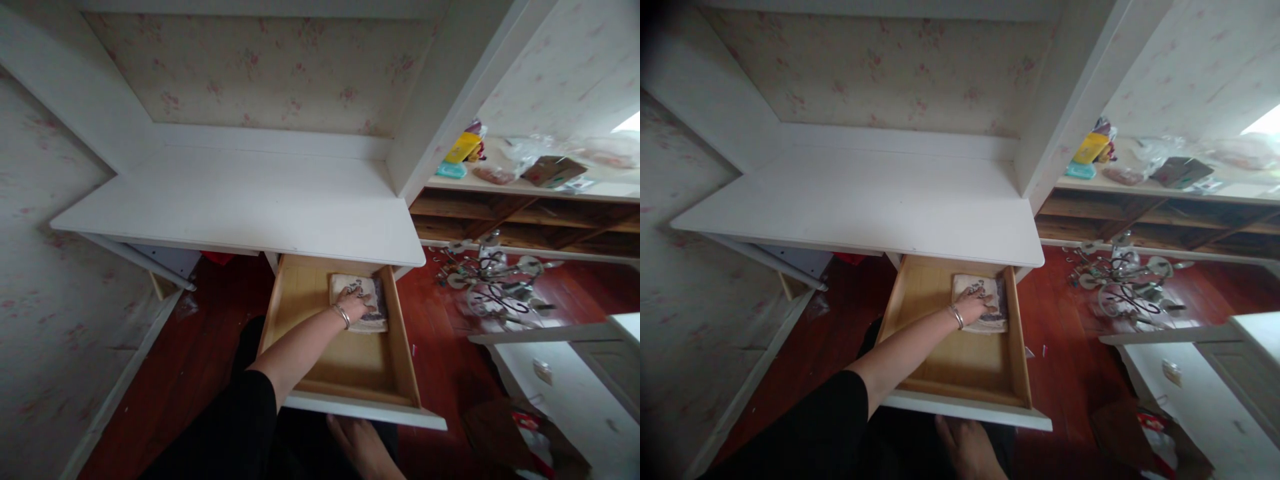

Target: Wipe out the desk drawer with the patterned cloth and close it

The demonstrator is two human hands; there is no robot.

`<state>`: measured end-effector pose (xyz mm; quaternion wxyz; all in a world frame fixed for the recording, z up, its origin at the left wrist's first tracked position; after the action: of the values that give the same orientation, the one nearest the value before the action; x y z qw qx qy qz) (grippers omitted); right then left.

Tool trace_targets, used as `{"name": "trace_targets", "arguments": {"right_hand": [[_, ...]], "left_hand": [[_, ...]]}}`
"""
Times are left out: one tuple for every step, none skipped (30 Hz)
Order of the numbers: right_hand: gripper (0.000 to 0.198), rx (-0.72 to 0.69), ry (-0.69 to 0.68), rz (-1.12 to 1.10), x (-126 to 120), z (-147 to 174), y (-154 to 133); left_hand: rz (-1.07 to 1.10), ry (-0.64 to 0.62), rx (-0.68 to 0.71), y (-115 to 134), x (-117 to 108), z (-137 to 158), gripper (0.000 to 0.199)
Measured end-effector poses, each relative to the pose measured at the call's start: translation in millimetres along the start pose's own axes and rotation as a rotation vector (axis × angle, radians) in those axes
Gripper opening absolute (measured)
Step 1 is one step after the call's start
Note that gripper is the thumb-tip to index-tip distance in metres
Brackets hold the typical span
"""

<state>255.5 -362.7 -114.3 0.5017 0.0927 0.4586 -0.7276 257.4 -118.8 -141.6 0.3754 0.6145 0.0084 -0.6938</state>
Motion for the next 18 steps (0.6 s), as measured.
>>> {"name": "trace_targets", "arguments": {"right_hand": [[0.074,0.007,-0.001,-0.003,0,0,0],[0.072,0.015,-0.002,-0.009,-1,-1,1],[0.07,0.019,-0.003,-0.019,-1,-1,1],[0.069,0.014,-0.001,-0.03,-1,-2,2],[0.068,0.002,0.008,-0.042,-1,-3,2],[0.067,-0.013,0.018,-0.049,0,-4,3],[0.068,-0.022,0.028,-0.05,0,-5,3],[0.069,-0.026,0.037,-0.045,1,-6,4],[0.07,-0.025,0.043,-0.039,1,-7,4],[0.071,-0.021,0.045,-0.034,2,-7,4],[0.072,-0.015,0.041,-0.034,3,-7,5],[0.072,-0.01,0.029,-0.034,3,-7,5],[0.072,-0.006,0.015,-0.035,4,-6,5],[0.073,-0.002,0.003,-0.033,4,-6,5],[0.074,0.0,-0.001,-0.031,4,-5,5],[0.075,0.0,-0.002,-0.029,4,-4,5],[0.076,-0.001,-0.002,-0.029,4,-3,6],[0.076,-0.003,-0.002,-0.033,4,-3,6]], "left_hand": [[-0.003,-0.006,0.012,8,5,6,0.046],[-0.007,-0.014,0.024,16,11,14,0.045],[-0.009,-0.024,0.036,25,17,24,0.043],[-0.009,-0.039,0.051,34,24,34,0.042],[-0.008,-0.062,0.069,42,31,44,0.04],[-0.007,-0.088,0.086,49,38,54,0.039],[-0.007,-0.115,0.11,55,44,65,0.04],[-0.008,-0.129,0.133,58,49,74,0.041],[-0.007,-0.137,0.149,59,52,84,0.043],[-0.006,-0.133,0.155,58,53,92,0.046],[-0.005,-0.118,0.148,54,53,101,0.047],[-0.002,-0.098,0.128,48,52,109,0.048],[0.002,-0.082,0.104,40,51,118,0.048],[0.005,-0.065,0.077,31,49,128,0.048],[0.007,-0.053,0.054,20,47,137,0.048],[0.007,-0.05,0.037,8,44,145,0.049],[0.006,-0.048,0.022,-5,40,153,0.051],[0.0,-0.043,0.004,-18,35,160,0.053]]}}
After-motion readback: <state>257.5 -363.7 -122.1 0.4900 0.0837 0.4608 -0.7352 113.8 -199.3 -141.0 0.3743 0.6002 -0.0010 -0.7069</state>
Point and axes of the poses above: each hand's wrist, its own z-axis away from the middle knuckle, its own x-axis out of the palm, y = z × x, the point moved 3 cm from there along -z, towards the middle knuckle, and after that the axes turned 13 degrees about z, right-handed, at the moved point
